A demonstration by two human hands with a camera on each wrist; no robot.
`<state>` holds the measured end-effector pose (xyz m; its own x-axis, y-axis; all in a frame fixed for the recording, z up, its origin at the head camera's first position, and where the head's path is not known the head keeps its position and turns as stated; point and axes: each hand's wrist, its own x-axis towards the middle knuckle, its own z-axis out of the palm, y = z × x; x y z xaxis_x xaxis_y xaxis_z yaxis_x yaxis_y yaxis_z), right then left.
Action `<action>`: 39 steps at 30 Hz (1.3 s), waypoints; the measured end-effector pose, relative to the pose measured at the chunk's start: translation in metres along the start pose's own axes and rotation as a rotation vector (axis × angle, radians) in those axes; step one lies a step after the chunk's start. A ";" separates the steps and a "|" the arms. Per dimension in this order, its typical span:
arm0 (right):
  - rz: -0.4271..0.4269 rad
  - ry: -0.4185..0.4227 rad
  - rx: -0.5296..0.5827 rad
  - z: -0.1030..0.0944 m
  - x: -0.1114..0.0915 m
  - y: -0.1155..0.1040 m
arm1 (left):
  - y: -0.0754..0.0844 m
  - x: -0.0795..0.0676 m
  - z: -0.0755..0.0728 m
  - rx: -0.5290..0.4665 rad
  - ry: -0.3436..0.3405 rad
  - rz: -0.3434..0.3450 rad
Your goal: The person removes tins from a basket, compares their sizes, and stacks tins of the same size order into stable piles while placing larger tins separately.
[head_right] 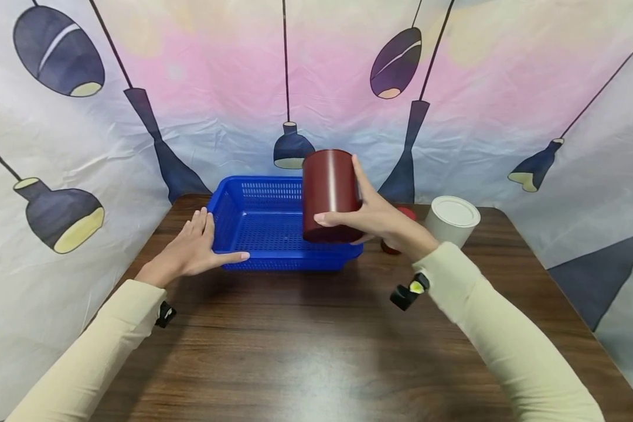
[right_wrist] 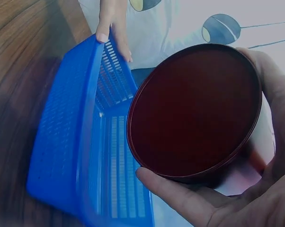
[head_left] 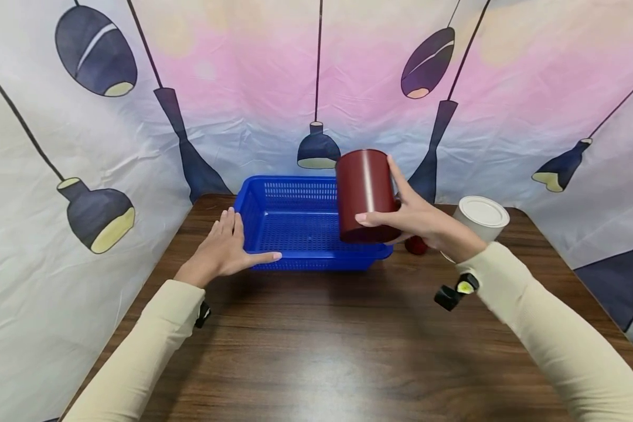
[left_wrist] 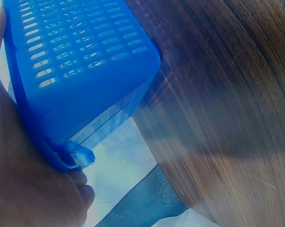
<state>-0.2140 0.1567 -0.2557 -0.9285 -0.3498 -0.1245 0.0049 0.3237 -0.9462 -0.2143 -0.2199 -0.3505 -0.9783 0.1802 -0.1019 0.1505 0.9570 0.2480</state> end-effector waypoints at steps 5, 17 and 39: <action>-0.002 0.027 -0.002 -0.021 -0.028 0.016 | 0.000 0.001 -0.001 0.003 -0.001 0.001; 0.061 0.085 -0.114 -0.064 -0.098 0.068 | 0.001 0.001 -0.002 0.006 0.001 0.007; 0.095 0.197 0.196 -0.126 -0.160 0.165 | 0.000 0.000 0.000 0.002 0.011 0.005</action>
<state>-0.1109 0.3768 -0.3546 -0.9747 -0.1420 -0.1727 0.1489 0.1643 -0.9751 -0.2141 -0.2197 -0.3507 -0.9790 0.1828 -0.0896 0.1561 0.9565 0.2465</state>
